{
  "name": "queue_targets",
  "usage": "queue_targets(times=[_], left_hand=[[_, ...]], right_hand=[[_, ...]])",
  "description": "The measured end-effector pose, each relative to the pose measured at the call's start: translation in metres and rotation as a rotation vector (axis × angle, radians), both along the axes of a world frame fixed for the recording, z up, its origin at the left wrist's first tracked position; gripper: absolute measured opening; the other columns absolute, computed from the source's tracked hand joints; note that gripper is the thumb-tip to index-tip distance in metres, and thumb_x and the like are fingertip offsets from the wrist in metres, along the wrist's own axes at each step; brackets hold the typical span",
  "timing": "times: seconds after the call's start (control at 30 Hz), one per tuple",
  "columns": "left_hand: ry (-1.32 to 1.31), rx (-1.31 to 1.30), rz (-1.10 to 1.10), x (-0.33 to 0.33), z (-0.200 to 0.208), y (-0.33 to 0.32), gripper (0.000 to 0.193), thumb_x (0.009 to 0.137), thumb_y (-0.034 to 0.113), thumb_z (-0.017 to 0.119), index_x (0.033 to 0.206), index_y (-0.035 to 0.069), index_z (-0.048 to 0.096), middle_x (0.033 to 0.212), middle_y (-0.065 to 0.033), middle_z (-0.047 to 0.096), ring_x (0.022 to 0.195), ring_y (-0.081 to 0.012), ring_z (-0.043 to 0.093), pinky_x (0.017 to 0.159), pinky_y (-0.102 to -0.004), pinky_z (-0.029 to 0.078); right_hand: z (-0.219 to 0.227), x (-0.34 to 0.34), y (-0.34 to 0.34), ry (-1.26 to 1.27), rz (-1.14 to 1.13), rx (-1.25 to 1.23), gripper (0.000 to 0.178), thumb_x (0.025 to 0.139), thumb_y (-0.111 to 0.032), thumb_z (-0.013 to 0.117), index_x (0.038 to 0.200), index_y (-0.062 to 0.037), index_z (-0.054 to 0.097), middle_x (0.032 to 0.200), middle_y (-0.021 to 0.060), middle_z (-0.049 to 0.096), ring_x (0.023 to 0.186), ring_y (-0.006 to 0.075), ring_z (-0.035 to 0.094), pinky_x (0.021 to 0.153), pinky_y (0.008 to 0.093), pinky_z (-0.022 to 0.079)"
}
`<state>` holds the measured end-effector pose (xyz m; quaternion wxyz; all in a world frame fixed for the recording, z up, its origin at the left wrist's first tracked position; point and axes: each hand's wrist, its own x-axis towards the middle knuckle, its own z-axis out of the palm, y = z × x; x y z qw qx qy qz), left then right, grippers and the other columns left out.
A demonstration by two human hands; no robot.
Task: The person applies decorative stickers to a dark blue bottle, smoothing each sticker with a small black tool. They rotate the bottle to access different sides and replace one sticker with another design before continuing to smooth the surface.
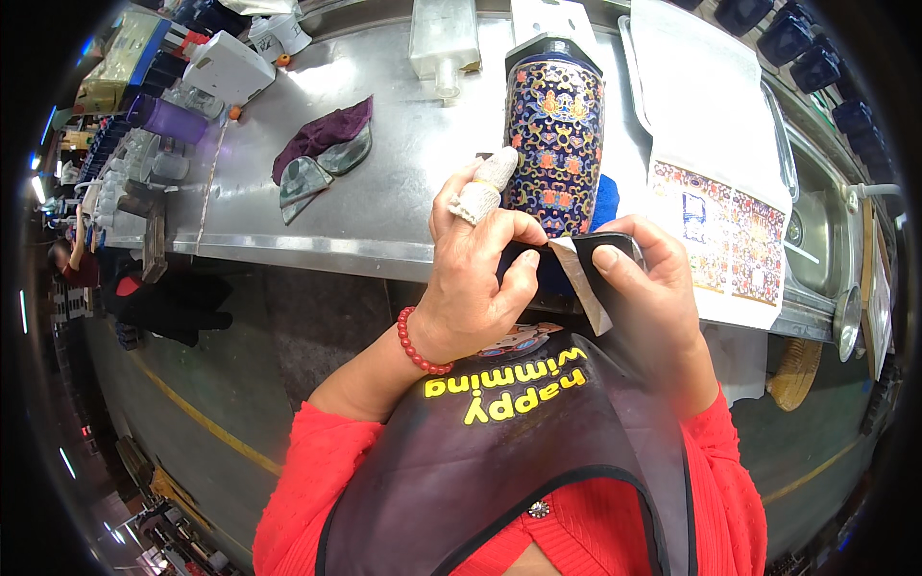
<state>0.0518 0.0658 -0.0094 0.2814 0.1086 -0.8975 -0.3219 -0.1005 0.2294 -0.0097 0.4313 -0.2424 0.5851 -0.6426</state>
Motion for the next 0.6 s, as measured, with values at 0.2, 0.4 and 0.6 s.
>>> queue_targets(times=[0.2,0.4,0.6], left_hand=[[0.1,-0.22,-0.018,0.008,-0.008,-0.003,0.029,0.074,0.01,0.071,0.103,0.013,0.073,0.131,-0.0217,0.064,0.134,-0.0384,0.043,0.117,-0.0582,0.02],[0.208,-0.604,0.04,0.011,-0.027,-0.004,0.04,0.077,0.007,0.072,0.113,0.023,0.078,0.124,-0.0051,0.069,0.126,-0.028,0.052,0.121,-0.0576,0.016],[0.207,-0.433,0.025,0.015,-0.031,-0.008,0.038,0.08,0.012,0.07,0.117,0.019,0.076,0.12,-0.0046,0.071,0.125,-0.0282,0.053,0.12,-0.0573,0.018]], right_hand=[[-0.002,-0.005,0.004,0.014,-0.033,-0.02,0.013,0.095,-0.011,0.071,0.103,-0.0007,0.069,0.092,-0.0009,0.07,0.083,0.0036,0.06,0.074,0.0216,0.05],[-0.01,-0.006,0.007,-0.035,-0.043,-0.046,0.013,0.096,-0.011,0.07,0.103,-0.0005,0.069,0.092,-0.0008,0.07,0.083,0.0033,0.06,0.073,0.0212,0.05],[0.011,-0.008,-0.005,0.366,-0.086,-0.068,0.014,0.09,-0.007,0.074,0.103,-0.0017,0.07,0.085,0.0014,0.068,0.073,0.0074,0.06,0.066,0.0237,0.049]])
